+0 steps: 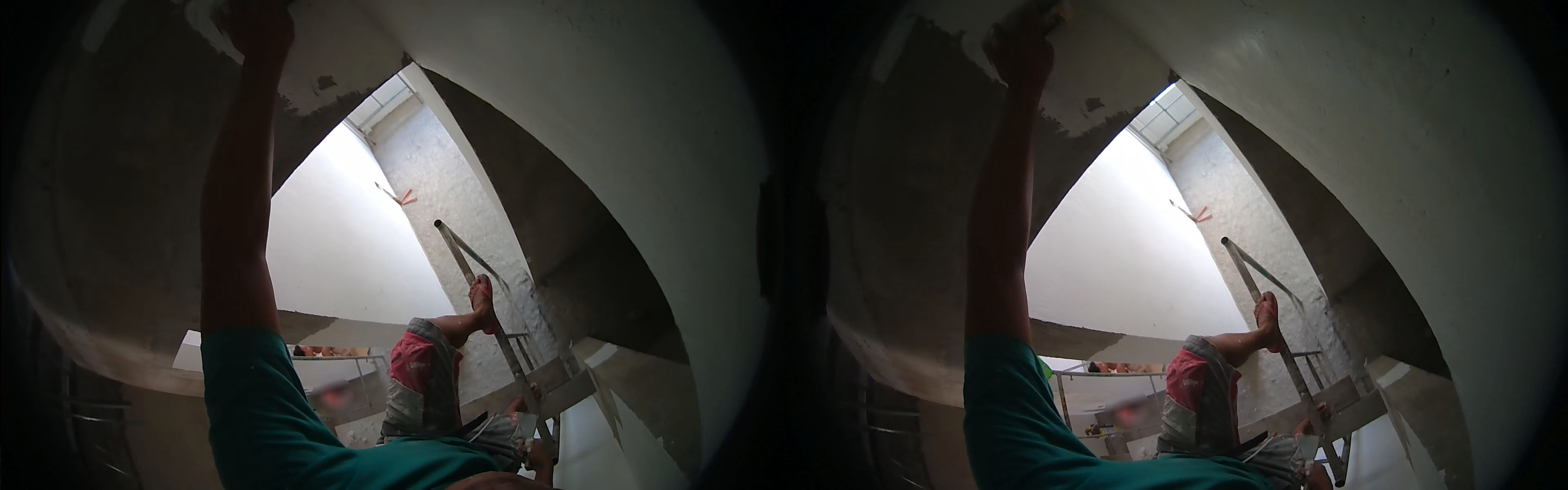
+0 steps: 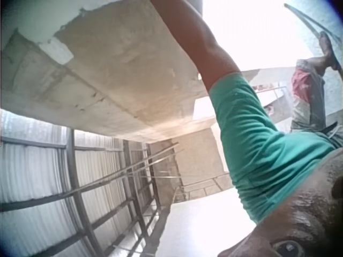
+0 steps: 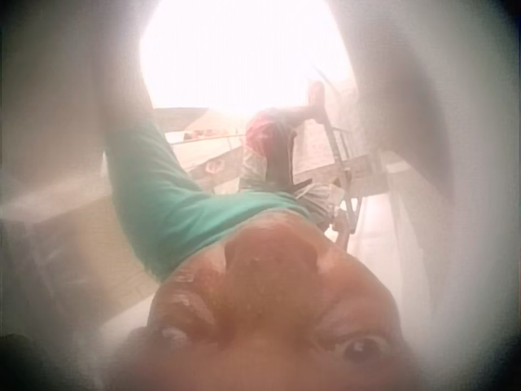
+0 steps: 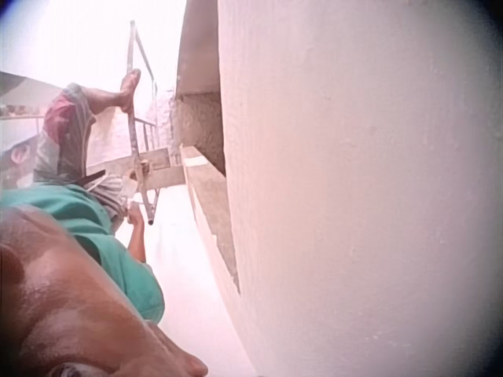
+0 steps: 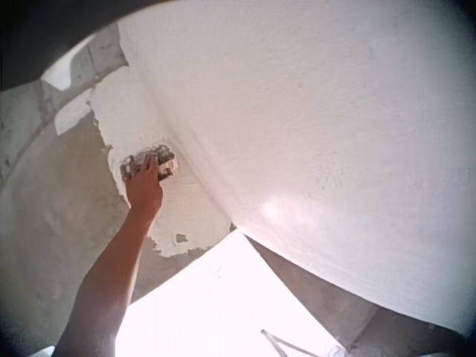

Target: The person stands on a ladder and applies white plaster to a curved ceiling or wall section using a trowel and hawk. They repeatedly scoop plaster from the hawk onto the trowel and smooth it onto the surface.

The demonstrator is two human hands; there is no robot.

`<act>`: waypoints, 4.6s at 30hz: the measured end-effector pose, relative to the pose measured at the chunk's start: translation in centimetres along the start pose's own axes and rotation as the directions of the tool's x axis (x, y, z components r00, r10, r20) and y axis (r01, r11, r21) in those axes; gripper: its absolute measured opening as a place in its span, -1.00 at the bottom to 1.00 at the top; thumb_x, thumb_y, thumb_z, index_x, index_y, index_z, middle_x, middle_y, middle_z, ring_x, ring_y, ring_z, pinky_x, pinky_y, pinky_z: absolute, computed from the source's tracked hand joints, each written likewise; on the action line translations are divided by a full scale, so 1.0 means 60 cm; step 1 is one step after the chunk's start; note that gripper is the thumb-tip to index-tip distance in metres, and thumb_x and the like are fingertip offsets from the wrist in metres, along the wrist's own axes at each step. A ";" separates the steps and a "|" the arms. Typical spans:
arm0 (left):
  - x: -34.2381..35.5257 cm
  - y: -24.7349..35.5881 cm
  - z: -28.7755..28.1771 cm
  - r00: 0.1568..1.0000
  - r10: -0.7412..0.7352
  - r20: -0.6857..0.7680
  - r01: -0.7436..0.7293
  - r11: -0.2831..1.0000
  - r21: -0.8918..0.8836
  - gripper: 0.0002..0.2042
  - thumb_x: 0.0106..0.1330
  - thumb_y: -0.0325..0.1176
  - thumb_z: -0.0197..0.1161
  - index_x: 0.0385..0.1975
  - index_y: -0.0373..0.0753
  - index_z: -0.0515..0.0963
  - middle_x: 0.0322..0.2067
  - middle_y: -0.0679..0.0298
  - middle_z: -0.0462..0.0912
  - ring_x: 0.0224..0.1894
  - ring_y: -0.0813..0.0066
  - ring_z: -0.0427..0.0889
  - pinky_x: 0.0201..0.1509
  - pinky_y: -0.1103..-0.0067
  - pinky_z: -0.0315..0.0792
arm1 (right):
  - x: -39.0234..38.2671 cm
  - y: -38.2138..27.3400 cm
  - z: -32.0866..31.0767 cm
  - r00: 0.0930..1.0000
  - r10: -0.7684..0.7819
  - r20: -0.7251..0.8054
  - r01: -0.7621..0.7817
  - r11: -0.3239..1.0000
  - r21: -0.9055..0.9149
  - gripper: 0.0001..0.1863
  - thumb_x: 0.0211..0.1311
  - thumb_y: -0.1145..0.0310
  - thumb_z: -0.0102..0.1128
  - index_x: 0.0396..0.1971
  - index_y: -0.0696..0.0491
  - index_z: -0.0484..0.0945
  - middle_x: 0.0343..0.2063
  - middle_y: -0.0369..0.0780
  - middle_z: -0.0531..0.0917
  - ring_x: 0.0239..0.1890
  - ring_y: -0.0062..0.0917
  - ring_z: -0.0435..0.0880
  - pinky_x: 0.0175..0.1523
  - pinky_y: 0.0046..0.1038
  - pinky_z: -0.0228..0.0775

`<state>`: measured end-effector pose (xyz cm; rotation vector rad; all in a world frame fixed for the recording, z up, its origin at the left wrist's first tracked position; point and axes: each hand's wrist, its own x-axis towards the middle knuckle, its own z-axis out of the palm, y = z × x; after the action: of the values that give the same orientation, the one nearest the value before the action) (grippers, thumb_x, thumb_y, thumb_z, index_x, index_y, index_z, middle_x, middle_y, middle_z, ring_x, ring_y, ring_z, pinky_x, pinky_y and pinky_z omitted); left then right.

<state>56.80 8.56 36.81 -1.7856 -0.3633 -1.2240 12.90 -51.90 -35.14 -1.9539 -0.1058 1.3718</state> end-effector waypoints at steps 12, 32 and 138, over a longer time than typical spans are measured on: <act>-0.089 0.050 0.062 0.993 0.116 0.014 -0.114 0.989 -0.090 -0.50 0.15 -0.48 0.05 0.18 -0.21 0.36 0.17 0.15 0.42 0.24 -0.07 0.29 0.30 0.00 0.05 | 0.001 0.011 0.019 0.981 0.091 0.169 -0.178 0.762 0.622 -0.85 0.09 0.36 0.21 -0.33 0.05 0.52 -0.48 -0.35 0.53 -0.50 -0.61 0.48 -0.42 -0.50 0.31; -0.075 -0.028 0.050 0.959 0.232 -0.164 -0.244 0.968 -0.053 -0.36 -0.03 -0.45 0.11 0.20 -0.07 0.36 0.09 0.22 0.50 0.16 -0.04 0.38 0.22 -0.01 0.07 | 0.015 0.012 0.012 0.984 0.073 0.164 -0.146 0.857 0.494 -0.79 0.07 0.30 0.25 -0.35 0.09 0.53 -0.53 -0.34 0.54 -0.52 -0.61 0.48 -0.44 -0.46 0.30; -0.313 0.167 0.121 0.985 0.170 -0.011 -0.170 0.985 -0.010 -0.51 0.19 -0.32 0.14 0.17 -0.10 0.32 0.03 0.02 0.48 0.13 -0.07 0.38 0.21 -0.07 0.11 | -0.042 0.000 0.002 0.974 0.073 0.213 -0.209 0.647 0.734 -0.87 0.10 0.45 0.23 -0.39 0.09 0.45 -0.61 -0.31 0.49 -0.66 -0.60 0.44 -0.54 -0.48 0.30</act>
<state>59.02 13.50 14.97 -1.7803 -0.1940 -1.1158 11.72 -52.95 -33.19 -1.1471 0.4924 1.3688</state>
